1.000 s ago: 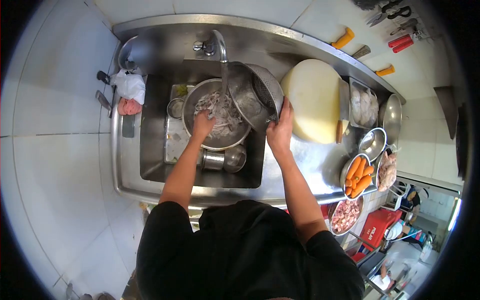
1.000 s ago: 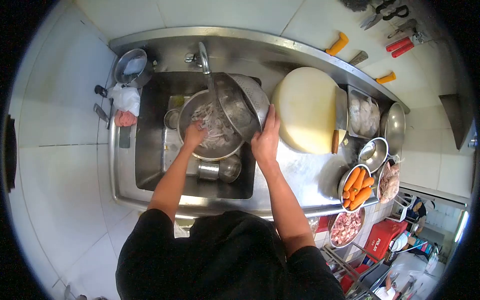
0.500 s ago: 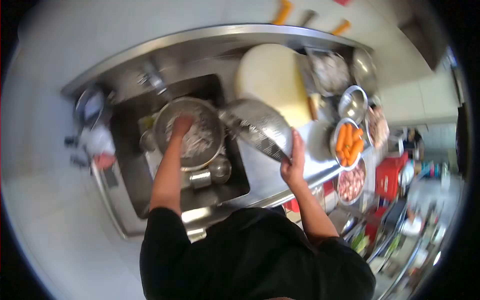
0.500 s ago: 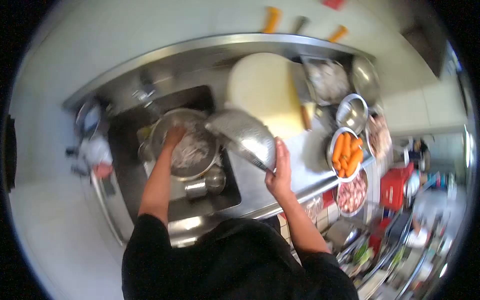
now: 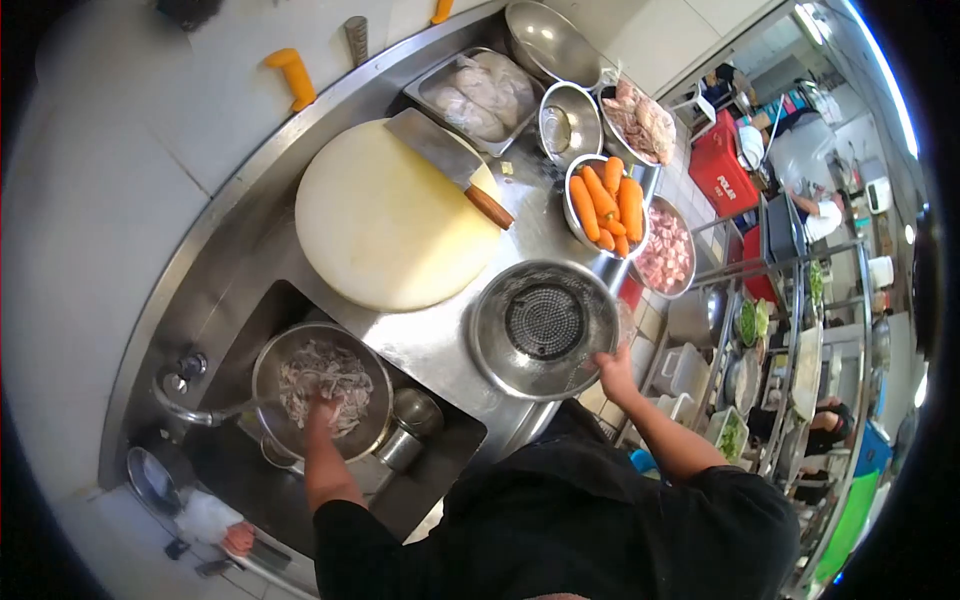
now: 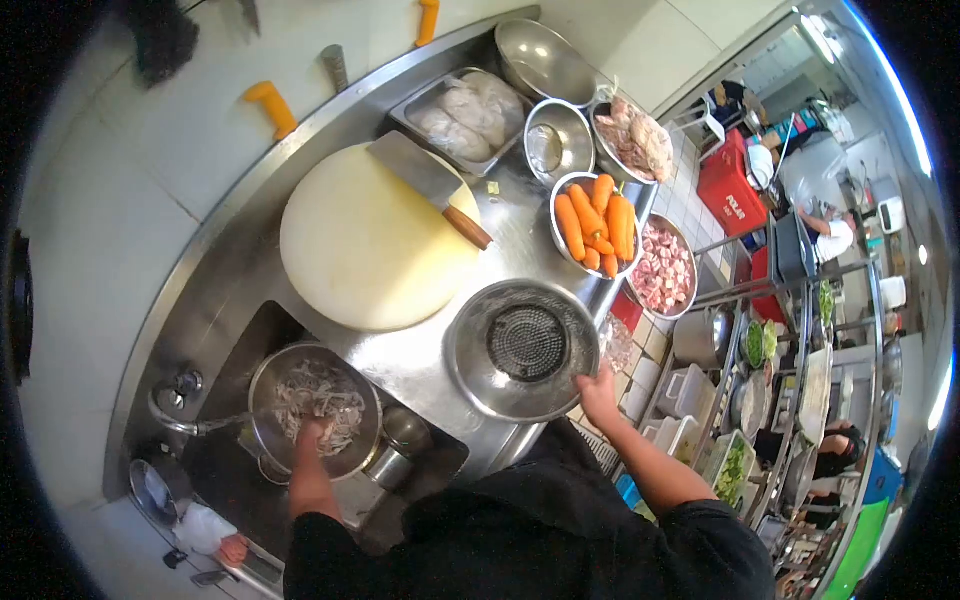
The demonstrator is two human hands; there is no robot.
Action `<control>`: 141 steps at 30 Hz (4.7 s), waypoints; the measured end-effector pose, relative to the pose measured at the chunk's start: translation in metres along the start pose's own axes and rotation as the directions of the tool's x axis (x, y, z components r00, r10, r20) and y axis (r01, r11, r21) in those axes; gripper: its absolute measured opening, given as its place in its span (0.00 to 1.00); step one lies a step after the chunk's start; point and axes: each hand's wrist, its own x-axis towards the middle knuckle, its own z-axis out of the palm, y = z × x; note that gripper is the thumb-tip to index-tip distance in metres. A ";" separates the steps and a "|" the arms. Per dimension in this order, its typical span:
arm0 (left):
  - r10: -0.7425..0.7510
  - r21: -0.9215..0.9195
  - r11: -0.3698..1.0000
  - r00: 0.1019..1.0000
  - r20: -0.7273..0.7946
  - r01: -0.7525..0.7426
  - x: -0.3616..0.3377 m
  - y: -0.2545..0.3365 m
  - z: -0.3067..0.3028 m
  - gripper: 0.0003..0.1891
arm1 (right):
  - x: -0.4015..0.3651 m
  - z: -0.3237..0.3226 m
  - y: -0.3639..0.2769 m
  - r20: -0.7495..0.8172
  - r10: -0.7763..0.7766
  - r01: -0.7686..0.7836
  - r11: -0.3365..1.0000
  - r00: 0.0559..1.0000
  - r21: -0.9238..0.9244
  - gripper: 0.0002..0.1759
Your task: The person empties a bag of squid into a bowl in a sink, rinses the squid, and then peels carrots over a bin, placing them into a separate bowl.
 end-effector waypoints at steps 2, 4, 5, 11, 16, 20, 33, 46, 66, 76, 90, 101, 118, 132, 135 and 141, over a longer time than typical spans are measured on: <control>-0.055 0.274 0.962 0.986 0.156 0.011 -0.039 0.071 -0.050 0.38 | 0.014 -0.018 0.029 -0.027 -0.035 0.030 0.989 0.999 -0.143 0.26; -0.096 0.138 0.986 0.995 0.013 0.093 -0.073 0.132 -0.070 0.29 | 0.019 -0.018 0.016 -0.080 0.003 -0.019 0.978 0.997 -0.208 0.24; -0.075 0.079 0.994 0.996 -0.042 0.078 -0.093 0.162 -0.079 0.26 | 0.022 -0.020 0.025 -0.061 0.008 -0.012 0.997 0.998 -0.075 0.23; 0.370 0.221 0.925 0.870 -0.325 -0.310 -0.165 0.276 -0.092 0.30 | 0.011 -0.024 0.017 0.065 0.254 -0.254 0.967 0.965 -0.006 0.22; 0.441 0.116 0.873 0.667 -0.600 -0.474 -0.145 0.360 -0.086 0.42 | 0.005 -0.024 0.015 0.185 0.298 -0.318 0.944 0.937 0.088 0.25; 0.300 0.067 0.916 0.567 -0.767 -0.395 -0.184 0.412 -0.047 0.48 | 0.009 -0.029 0.032 0.226 0.287 -0.322 0.937 0.931 0.137 0.25; 0.510 -0.035 0.729 0.577 -0.638 -0.684 -0.135 0.358 -0.065 0.40 | 0.016 -0.047 0.036 0.438 0.315 -0.429 0.883 0.842 0.191 0.21; 0.097 -0.184 0.871 0.528 -0.844 -0.455 -0.262 0.190 0.122 0.20 | 0.086 -0.099 0.034 0.504 0.334 -0.481 0.855 0.796 0.193 0.22; -0.173 -0.583 0.665 0.664 -0.728 -0.466 -0.415 0.267 0.088 0.15 | 0.136 0.001 0.028 0.712 -0.328 0.777 0.382 0.621 -0.501 0.35; -0.503 -0.605 0.654 0.336 -0.796 -0.454 -0.514 0.131 0.065 0.12 | 0.025 0.096 0.006 0.978 -0.162 0.961 0.263 0.129 -0.083 0.33; -0.239 -0.698 0.638 0.779 -0.580 -0.324 -0.387 0.219 0.096 0.13 | 0.047 0.097 0.005 0.953 -0.042 0.444 0.890 0.299 -0.101 0.24; 0.336 0.020 0.938 0.889 -0.312 -0.347 -0.252 0.371 0.142 0.29 | 0.136 -0.063 -0.005 0.533 0.173 -0.153 0.985 0.828 -0.082 0.24; 0.543 0.673 0.738 0.634 -0.551 -0.048 -0.213 0.453 0.088 0.38 | 0.184 0.107 -0.118 0.464 -0.743 0.858 0.508 0.483 -0.079 0.24; 0.807 0.740 0.523 0.524 -0.271 -0.423 -0.167 0.448 0.015 0.39 | 0.188 0.091 -0.174 0.526 -0.399 0.538 0.831 0.751 -0.139 0.19; 0.812 0.889 0.401 0.364 -0.457 0.221 -0.047 0.331 -0.105 0.33 | 0.173 0.015 -0.176 0.457 -0.403 0.504 0.855 0.793 -0.121 0.19; 0.659 0.612 0.752 0.274 -0.700 -0.244 -0.124 0.451 -0.044 0.24 | 0.158 -0.122 -0.110 0.143 -0.421 0.400 0.903 0.895 0.158 0.08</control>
